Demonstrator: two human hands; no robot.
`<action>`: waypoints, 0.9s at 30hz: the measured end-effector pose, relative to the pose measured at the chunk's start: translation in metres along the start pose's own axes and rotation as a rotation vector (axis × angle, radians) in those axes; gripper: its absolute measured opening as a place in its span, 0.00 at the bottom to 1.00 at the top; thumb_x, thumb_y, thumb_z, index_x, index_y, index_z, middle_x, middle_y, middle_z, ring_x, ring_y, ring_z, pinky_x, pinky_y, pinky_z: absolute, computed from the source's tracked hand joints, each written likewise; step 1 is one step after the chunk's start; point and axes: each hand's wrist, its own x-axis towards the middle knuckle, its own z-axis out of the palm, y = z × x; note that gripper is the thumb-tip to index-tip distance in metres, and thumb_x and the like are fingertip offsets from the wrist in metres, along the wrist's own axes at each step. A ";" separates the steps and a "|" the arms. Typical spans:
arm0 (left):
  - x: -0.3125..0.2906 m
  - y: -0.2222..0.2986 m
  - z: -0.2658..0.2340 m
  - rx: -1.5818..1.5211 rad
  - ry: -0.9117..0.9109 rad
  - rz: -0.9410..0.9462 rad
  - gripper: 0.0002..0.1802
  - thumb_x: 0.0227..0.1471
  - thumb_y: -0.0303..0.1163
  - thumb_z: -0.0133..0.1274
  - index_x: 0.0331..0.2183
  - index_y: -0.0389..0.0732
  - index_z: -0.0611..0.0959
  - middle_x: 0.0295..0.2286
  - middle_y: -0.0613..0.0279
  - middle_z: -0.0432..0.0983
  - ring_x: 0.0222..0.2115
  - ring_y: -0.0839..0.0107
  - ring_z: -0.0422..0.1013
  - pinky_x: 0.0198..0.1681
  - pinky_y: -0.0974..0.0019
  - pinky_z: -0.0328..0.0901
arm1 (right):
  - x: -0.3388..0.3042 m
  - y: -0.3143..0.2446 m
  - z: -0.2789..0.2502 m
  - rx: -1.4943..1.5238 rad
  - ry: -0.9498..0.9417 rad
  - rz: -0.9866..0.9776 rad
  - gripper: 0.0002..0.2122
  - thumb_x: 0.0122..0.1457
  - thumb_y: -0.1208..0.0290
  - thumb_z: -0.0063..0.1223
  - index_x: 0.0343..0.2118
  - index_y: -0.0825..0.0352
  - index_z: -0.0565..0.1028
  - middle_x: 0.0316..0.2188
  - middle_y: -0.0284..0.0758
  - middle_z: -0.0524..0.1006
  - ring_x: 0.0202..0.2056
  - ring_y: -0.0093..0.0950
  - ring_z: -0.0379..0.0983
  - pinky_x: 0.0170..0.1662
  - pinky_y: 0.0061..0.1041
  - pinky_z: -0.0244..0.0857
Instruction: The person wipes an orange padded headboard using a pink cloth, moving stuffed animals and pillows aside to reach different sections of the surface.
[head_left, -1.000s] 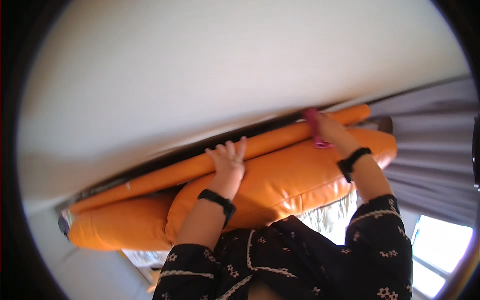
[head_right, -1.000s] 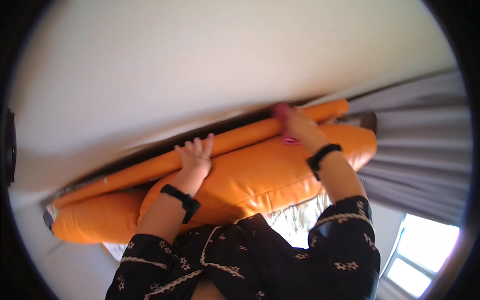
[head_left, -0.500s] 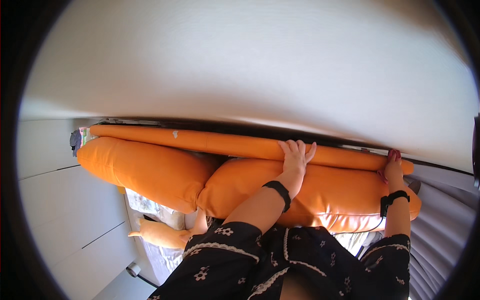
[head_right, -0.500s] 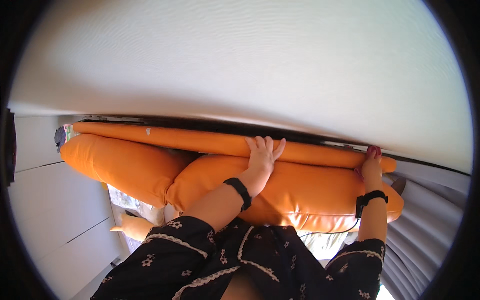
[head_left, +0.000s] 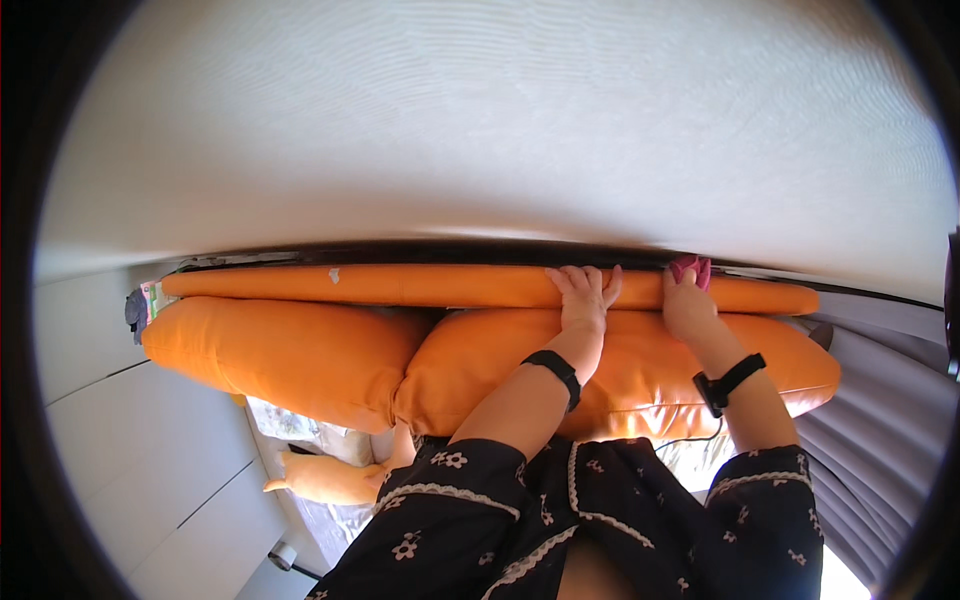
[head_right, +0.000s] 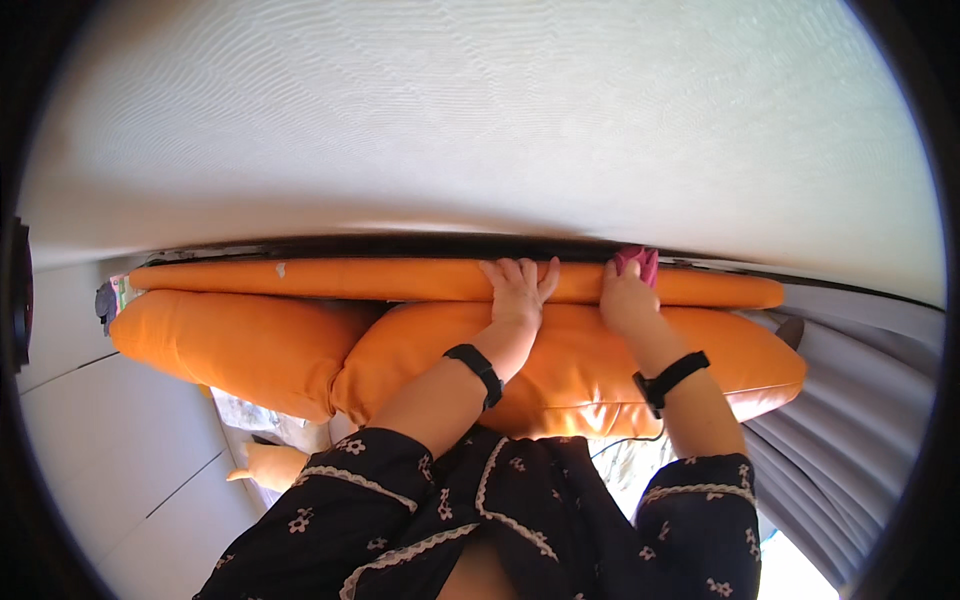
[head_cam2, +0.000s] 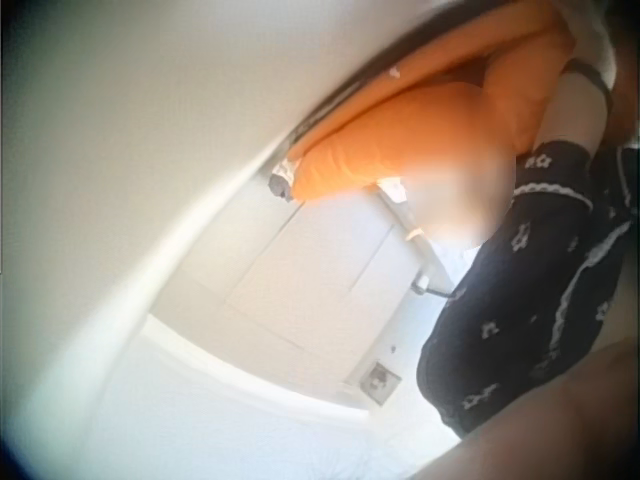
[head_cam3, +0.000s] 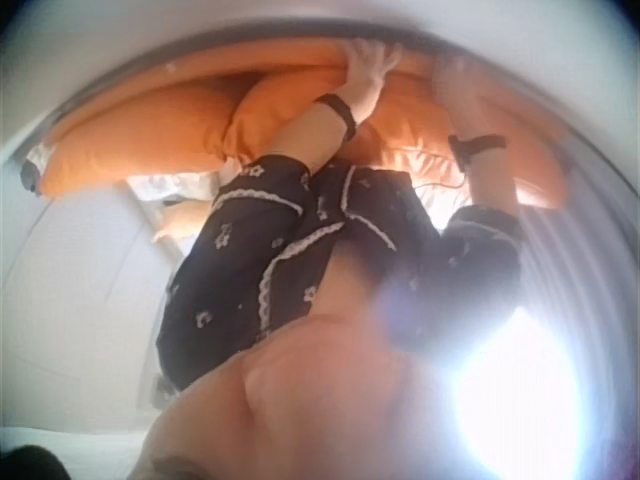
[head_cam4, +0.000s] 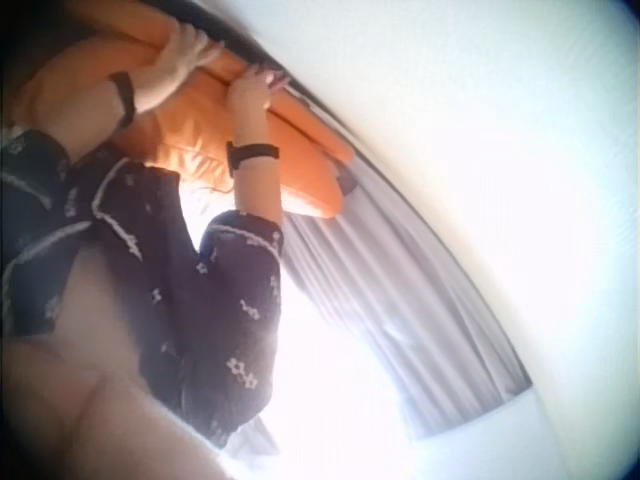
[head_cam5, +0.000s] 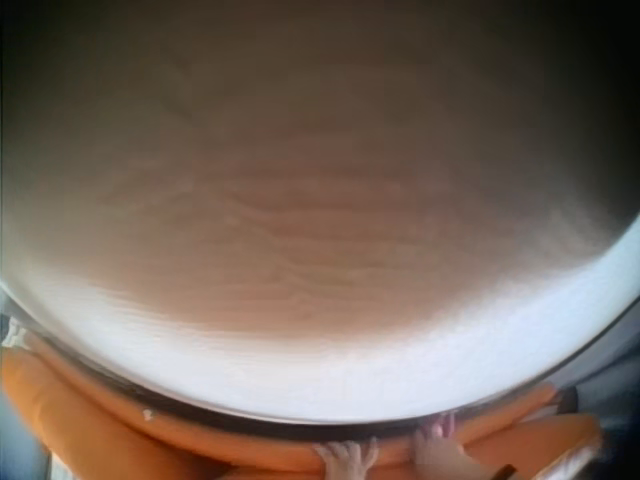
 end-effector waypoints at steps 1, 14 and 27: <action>-0.001 -0.002 -0.001 -0.012 -0.008 -0.008 0.46 0.50 0.36 0.50 0.62 0.58 0.42 0.51 0.49 0.55 0.47 0.43 0.58 0.48 0.28 0.51 | -0.001 -0.006 0.005 0.006 0.101 0.031 0.27 0.51 0.77 0.46 0.56 0.62 0.58 0.50 0.53 0.60 0.40 0.46 0.73 0.39 0.42 0.70; -0.014 -0.013 -0.011 0.004 0.025 0.002 0.46 0.48 0.35 0.52 0.62 0.54 0.43 0.52 0.47 0.55 0.49 0.43 0.58 0.49 0.27 0.49 | 0.006 0.000 -0.013 -0.036 0.011 -0.081 0.17 0.57 0.72 0.44 0.50 0.62 0.66 0.47 0.47 0.64 0.41 0.43 0.72 0.37 0.38 0.71; -0.123 -0.246 0.094 -0.591 0.669 0.105 0.31 0.40 0.32 0.60 0.48 0.39 0.71 0.46 0.47 0.68 0.49 0.49 0.62 0.52 0.47 0.55 | 0.045 0.017 0.059 0.175 0.503 0.164 0.22 0.55 0.70 0.47 0.51 0.71 0.59 0.44 0.52 0.70 0.42 0.47 0.72 0.43 0.40 0.68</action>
